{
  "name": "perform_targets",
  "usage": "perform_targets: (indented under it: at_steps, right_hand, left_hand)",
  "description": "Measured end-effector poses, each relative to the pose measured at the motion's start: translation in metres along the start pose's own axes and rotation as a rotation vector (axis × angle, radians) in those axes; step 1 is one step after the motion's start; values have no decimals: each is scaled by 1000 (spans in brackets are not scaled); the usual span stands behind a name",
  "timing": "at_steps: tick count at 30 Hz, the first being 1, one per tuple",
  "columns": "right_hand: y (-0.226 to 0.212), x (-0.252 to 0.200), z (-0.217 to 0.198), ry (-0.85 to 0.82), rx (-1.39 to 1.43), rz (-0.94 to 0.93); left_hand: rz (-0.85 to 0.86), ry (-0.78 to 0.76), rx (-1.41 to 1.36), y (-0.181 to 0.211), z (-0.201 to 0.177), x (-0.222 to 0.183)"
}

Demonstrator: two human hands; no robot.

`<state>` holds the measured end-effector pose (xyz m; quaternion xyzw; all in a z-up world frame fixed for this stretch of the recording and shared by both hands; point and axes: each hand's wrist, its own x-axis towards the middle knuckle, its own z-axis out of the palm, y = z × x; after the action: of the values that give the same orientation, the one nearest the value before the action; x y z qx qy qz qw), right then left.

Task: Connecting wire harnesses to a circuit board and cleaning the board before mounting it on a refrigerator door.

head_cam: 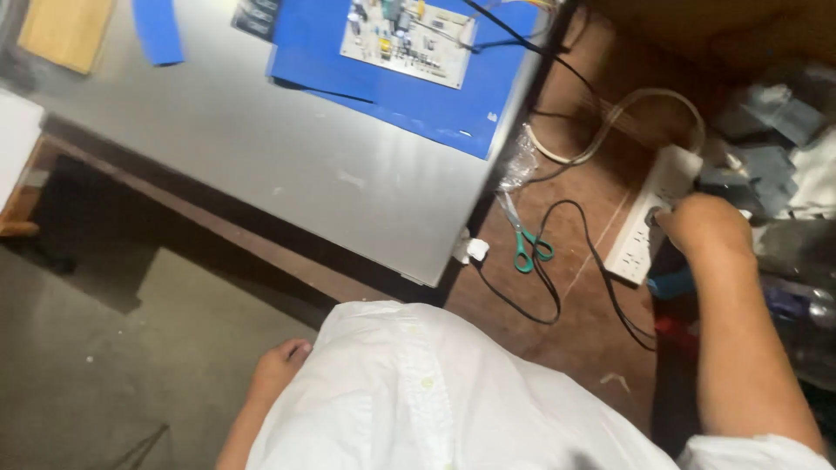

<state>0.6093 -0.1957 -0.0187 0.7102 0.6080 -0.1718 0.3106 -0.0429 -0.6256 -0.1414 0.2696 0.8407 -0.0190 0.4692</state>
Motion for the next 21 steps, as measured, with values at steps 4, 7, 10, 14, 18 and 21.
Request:
perform_targets:
  at_steps: [4,7,10,14,18,21]
  right_hand:
    - [16,26,21,-91,-54,107]
    - [27,50,37,-52,-70,86]
    - [33,65,51,-52,-100,92]
    - [33,78,47,-102,-116,114]
    - [23,67,35,-115,-82,170]
    - [17,69,35,-122,-104,207]
  left_hand:
    - [-29,-56,-19,30,-4,-18]
    - [-48,-63,-54,53,-16,-32]
    - [-78,-76,-78,67,-24,-55]
    - [-72,-100,-116,88,-36,-68]
    - [-64,-94,-97,87,-35,-63]
    - [2,-80,-105,82,-37,-61]
